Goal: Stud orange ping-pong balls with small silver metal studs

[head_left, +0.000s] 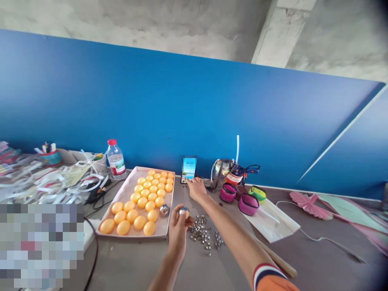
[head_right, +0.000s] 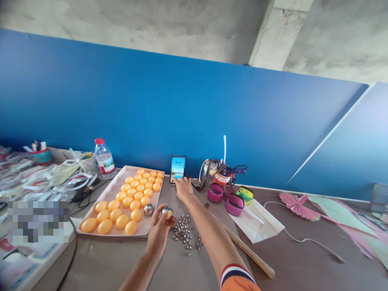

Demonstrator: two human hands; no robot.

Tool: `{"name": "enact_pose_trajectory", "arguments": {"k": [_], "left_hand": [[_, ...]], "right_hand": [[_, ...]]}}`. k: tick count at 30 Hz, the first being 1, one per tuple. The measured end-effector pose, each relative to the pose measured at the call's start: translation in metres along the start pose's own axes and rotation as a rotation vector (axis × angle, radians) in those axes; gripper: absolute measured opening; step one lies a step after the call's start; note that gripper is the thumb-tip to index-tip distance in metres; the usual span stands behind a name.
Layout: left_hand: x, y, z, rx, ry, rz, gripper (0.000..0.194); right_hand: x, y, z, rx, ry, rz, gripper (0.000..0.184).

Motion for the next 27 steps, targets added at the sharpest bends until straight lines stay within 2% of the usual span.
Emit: {"name": "enact_pose_trajectory", "arguments": {"k": [5,6,8,10,15,23,27], "left_hand": [[0.003,0.002,-0.002,-0.016,0.008,0.019,0.043],[0.003,0.002,-0.002,-0.024,0.008,0.022,0.044],[0.003,0.001,-0.002,-0.036,0.007,0.023,0.043],[0.003,0.0,-0.002,-0.04,0.011,0.024,0.043],[0.004,0.001,-0.001,-0.025,0.022,0.032,0.044],[0.003,0.003,-0.002,-0.02,-0.011,0.013,0.04],[0.002,0.003,-0.002,-0.018,-0.009,0.012,0.04]], "right_hand": [[-0.02,0.014,0.011,0.006,0.01,0.037,0.057],[-0.023,0.016,0.014,0.022,0.037,-0.004,0.059],[-0.027,0.022,0.021,0.069,0.172,-0.187,0.06],[-0.026,0.023,0.024,0.087,0.222,-0.205,0.06],[-0.005,0.016,0.017,0.071,0.116,-0.068,0.056],[0.012,0.014,0.009,0.057,0.034,0.002,0.054],[0.013,0.016,0.007,0.035,0.046,-0.011,0.053]]}}
Point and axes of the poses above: each hand's wrist, its own x-axis away from the middle knuckle, its own z-axis out of the back of the hand, y = z × x, the point moved 1 cm from there along -x, towards the middle knuckle, and after that the axes turned 11 degrees about y, right-handed, at the moved point
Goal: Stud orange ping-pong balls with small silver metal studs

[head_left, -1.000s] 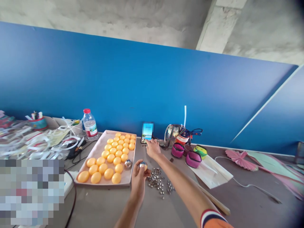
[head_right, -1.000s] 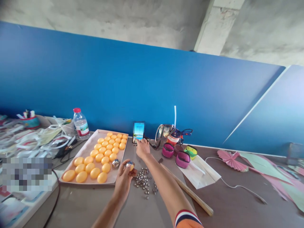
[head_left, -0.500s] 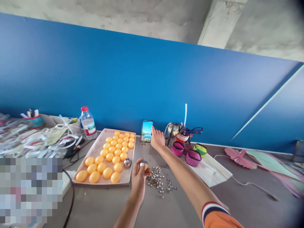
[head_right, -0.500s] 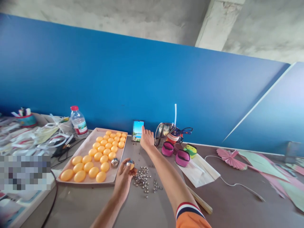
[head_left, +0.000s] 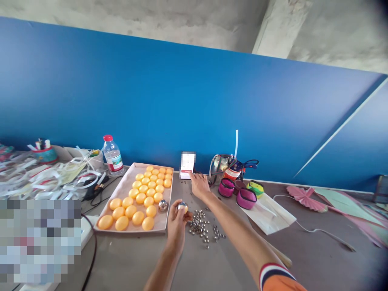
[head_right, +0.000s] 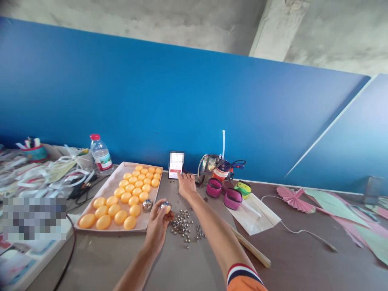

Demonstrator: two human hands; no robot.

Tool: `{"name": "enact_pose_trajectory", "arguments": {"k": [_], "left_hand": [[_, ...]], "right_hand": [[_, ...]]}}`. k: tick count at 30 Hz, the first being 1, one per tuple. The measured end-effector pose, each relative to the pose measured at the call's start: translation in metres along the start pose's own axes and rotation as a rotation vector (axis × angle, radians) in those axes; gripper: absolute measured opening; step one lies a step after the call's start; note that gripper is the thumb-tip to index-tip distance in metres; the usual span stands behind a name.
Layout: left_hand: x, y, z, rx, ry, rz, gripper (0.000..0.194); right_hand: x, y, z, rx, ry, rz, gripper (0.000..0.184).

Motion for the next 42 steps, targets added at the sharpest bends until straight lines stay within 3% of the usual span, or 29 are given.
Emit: {"name": "enact_pose_trajectory", "arguments": {"k": [6,9,16,21,28,31,42], "left_hand": [[0.0,-0.001,0.0,-0.012,0.024,0.006,0.041],[-0.001,-0.002,0.0,-0.011,0.04,0.015,0.043],[-0.004,-0.003,0.002,0.001,0.02,-0.002,0.045],[-0.004,-0.003,0.001,-0.038,0.011,-0.018,0.045],[-0.001,0.002,-0.002,-0.087,0.002,-0.095,0.039],[-0.001,0.003,-0.003,-0.103,-0.024,-0.094,0.039],[0.004,0.004,-0.005,-0.106,-0.151,-0.077,0.037]], "right_hand": [[0.006,-0.003,0.006,-0.083,0.045,-0.051,0.052],[0.022,-0.003,0.017,-0.182,0.088,-0.096,0.053],[0.106,0.019,0.047,-0.487,0.164,-0.072,0.028],[0.147,0.028,0.06,-0.559,0.151,-0.138,0.024],[0.156,0.036,0.046,-0.544,0.276,-0.326,0.026],[0.161,0.042,0.039,-0.54,0.248,-0.352,0.026],[0.163,0.047,0.042,-0.647,0.011,-0.143,0.029]]}}
Point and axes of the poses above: each hand's wrist, its own x-axis away from the middle knuckle, its own z-axis out of the back of the hand, y = z × x, the point moved 1 cm from there along -x, towards the middle knuckle, and after that the axes turned 11 degrees about y, right-handed, at the moved point
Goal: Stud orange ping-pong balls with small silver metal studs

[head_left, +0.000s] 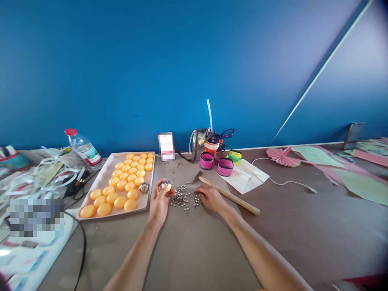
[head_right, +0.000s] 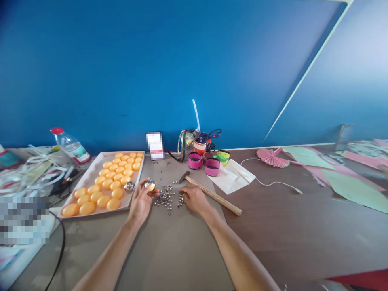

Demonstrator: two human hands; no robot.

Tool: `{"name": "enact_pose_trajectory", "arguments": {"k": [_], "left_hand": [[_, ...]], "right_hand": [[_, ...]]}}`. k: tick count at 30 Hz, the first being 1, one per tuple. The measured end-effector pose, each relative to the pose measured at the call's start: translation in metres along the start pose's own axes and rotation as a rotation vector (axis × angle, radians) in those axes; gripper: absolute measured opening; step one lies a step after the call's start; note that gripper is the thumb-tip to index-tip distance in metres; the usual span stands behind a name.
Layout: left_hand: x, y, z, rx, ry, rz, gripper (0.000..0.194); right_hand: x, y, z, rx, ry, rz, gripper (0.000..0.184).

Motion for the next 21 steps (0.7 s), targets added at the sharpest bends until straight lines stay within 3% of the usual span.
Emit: {"name": "enact_pose_trajectory", "arguments": {"k": [13,21], "left_hand": [[0.011,-0.004,-0.005,-0.154,-0.094,0.051,0.045],[0.01,-0.006,-0.003,-0.114,-0.097,0.071,0.048]], "right_hand": [[-0.001,-0.008,-0.003,0.106,-0.016,-0.007,0.02],[0.002,-0.009,-0.003,-0.138,0.186,-0.112,0.019]]}}
Point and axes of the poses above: each hand's wrist, its own x-axis away from the middle knuckle, its own z-axis out of the back of the hand, y = z × x, the point moved 1 cm from there along -x, towards the middle knuckle, and after that the axes turned 11 degrees about y, right-handed, at the moved point
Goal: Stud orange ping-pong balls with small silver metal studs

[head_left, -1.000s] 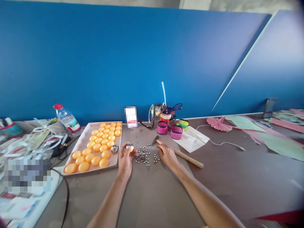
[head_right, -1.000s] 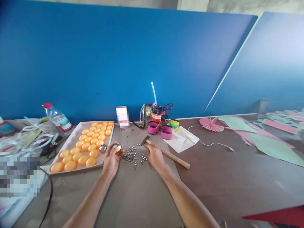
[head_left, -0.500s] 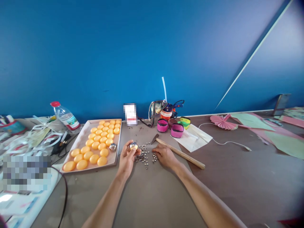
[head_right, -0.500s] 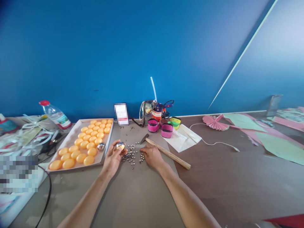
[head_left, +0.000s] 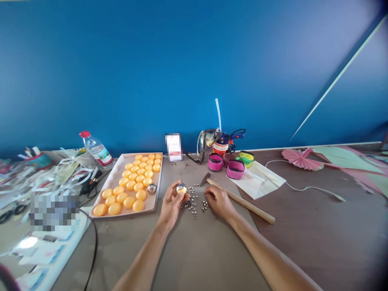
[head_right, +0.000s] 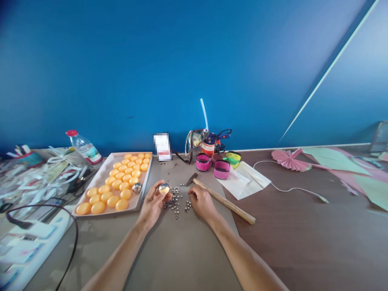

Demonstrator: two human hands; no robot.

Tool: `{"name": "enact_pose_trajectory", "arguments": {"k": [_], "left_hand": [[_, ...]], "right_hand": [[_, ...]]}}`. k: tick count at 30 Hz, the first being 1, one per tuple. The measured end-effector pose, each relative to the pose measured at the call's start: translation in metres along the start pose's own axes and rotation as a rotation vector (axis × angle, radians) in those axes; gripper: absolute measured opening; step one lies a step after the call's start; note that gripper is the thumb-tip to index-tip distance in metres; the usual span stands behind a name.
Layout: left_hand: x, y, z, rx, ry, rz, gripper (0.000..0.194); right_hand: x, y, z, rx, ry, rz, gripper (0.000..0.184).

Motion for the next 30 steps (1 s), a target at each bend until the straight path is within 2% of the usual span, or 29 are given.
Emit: {"name": "enact_pose_trajectory", "arguments": {"k": [5,15,20,23,26,30], "left_hand": [[0.003,0.002,-0.001,0.042,-0.019,0.024,0.049],[0.003,0.003,-0.001,0.047,-0.017,0.041,0.052],[0.002,0.003,0.0,0.063,-0.035,0.047,0.05],[0.002,0.003,-0.002,0.069,-0.057,0.05,0.049],[0.003,0.005,-0.005,0.079,-0.068,0.038,0.048],[0.004,0.007,-0.008,0.095,-0.053,0.009,0.044]], "right_hand": [[0.003,-0.003,-0.002,-0.085,0.033,-0.134,0.019],[-0.002,-0.004,-0.004,-0.344,0.054,-0.296,0.01],[-0.006,-0.027,0.004,-0.523,0.018,-0.394,0.014],[-0.005,-0.047,0.005,-0.583,-0.084,-0.4,0.018],[-0.007,-0.064,-0.001,-0.603,-0.138,-0.424,0.016],[-0.011,-0.075,-0.018,-0.601,-0.095,-0.415,0.01]]}}
Point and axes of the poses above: each hand's wrist, its own x-axis away from the middle knuckle, its own z-axis out of the back of the hand, y = z × x, the point moved 1 cm from there along -x, towards the middle knuckle, and after that the axes turned 11 degrees about y, right-handed, at the moved point
